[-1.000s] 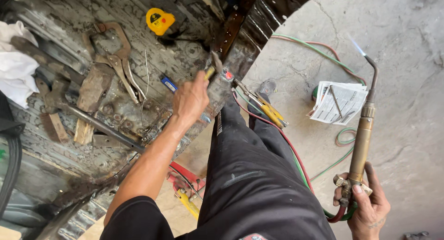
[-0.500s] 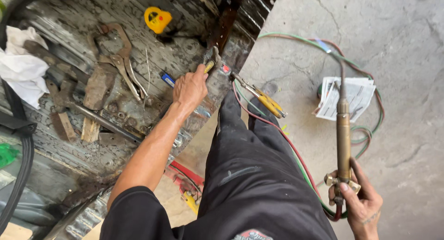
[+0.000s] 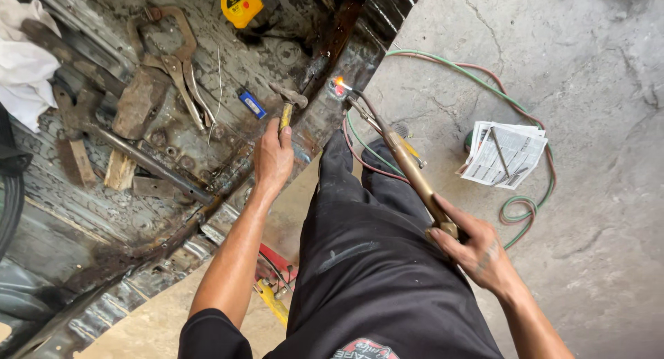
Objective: The person welds the underside of a car frame using a welding torch and filler wire. They repeatedly apply weld beads along a seam, then use a hammer to tap the welds. The task continues along the frame rail with consistent tool handling.
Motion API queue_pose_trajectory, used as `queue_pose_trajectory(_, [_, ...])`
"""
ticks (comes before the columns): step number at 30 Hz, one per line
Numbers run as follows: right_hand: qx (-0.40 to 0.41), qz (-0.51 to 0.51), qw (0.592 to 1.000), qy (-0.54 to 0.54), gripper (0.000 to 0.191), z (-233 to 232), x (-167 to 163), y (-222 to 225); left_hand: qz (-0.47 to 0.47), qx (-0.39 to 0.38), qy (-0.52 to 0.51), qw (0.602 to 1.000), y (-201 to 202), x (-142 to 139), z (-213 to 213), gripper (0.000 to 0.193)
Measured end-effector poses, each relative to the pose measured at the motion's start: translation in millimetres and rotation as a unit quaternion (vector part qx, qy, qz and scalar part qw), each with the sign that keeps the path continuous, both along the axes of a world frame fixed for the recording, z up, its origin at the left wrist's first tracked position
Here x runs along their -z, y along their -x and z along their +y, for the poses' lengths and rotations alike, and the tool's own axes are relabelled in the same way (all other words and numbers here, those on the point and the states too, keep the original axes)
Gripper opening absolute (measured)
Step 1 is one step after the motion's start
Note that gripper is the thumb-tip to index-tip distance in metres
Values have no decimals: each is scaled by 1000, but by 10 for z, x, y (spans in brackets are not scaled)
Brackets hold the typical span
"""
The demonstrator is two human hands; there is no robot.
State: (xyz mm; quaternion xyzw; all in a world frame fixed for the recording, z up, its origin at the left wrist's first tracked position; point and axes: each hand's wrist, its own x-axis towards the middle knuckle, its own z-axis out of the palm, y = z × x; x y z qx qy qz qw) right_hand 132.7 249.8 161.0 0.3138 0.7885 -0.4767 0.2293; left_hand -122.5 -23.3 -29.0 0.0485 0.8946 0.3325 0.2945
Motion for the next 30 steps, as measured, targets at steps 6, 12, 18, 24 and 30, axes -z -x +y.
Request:
queue_pose_trajectory(6, [91, -122, 985, 80, 66, -64, 66, 361, -8, -40, -42, 998, -326, 21, -112, 27])
queue_pose_trajectory(12, [90, -134, 984, 80, 66, -66, 85, 464, -10, -49, -44, 998, -445, 70, -152, 36])
queue_pose_trajectory(18, [82, -117, 987, 71, 66, -75, 98, 466, -23, -58, -50, 997, -432, 30, -130, 35])
queue_pose_trajectory(24, [98, -120, 984, 83, 66, -60, 103, 468, -51, -71, -46, 995, -367, -16, -104, 35])
queue_pose_trajectory(30, [85, -133, 985, 69, 65, -48, 97, 462, -26, -63, -58, 996, -385, 48, -96, 37])
